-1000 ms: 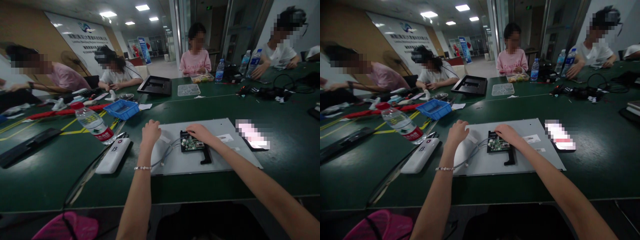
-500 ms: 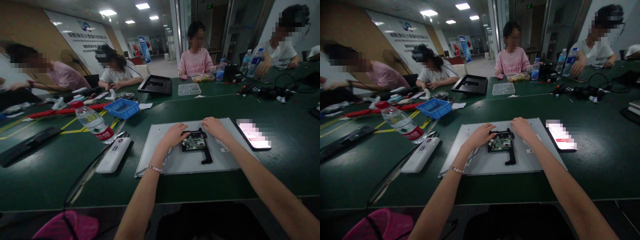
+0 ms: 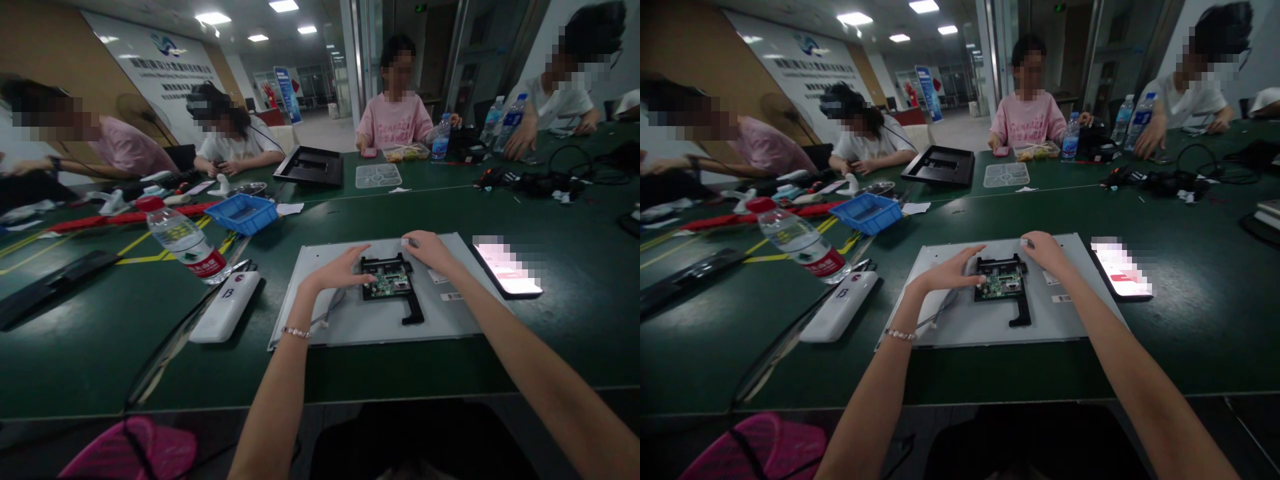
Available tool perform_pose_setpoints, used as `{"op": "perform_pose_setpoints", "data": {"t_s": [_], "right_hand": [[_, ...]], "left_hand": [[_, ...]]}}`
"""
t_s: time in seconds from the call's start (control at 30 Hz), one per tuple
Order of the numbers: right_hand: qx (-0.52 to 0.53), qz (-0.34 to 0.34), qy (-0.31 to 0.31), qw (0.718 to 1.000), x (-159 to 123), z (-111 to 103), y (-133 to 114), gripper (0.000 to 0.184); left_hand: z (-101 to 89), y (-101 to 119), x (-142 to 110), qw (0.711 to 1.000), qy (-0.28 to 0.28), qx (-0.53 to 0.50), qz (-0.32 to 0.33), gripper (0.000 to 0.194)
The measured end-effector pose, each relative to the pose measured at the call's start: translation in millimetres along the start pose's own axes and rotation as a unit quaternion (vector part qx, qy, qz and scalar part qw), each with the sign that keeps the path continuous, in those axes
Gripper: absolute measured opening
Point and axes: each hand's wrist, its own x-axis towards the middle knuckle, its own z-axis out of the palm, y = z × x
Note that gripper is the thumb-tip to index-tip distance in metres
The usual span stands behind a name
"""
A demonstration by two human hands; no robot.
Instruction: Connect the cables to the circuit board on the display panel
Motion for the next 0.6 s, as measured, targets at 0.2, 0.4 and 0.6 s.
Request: {"op": "perform_pose_setpoints", "data": {"t_s": [0.2,0.4,0.6], "right_hand": [[-0.040,0.012,-0.025,0.999,-4,2,-4,0.027],[-0.048,-0.007,0.020,0.999,0,-5,-26,0.028],[-0.024,-0.068,-0.037,0.997,5,4,-61,0.025]], "left_hand": [[-4.4,1,-9,0.994,-0.096,-0.043,0.021,0.110],[4.2,-12,-4,0.994,-0.090,-0.057,0.017,0.114],[8.6,-20,0,0.988,-0.125,-0.090,0.019,0.118]]}}
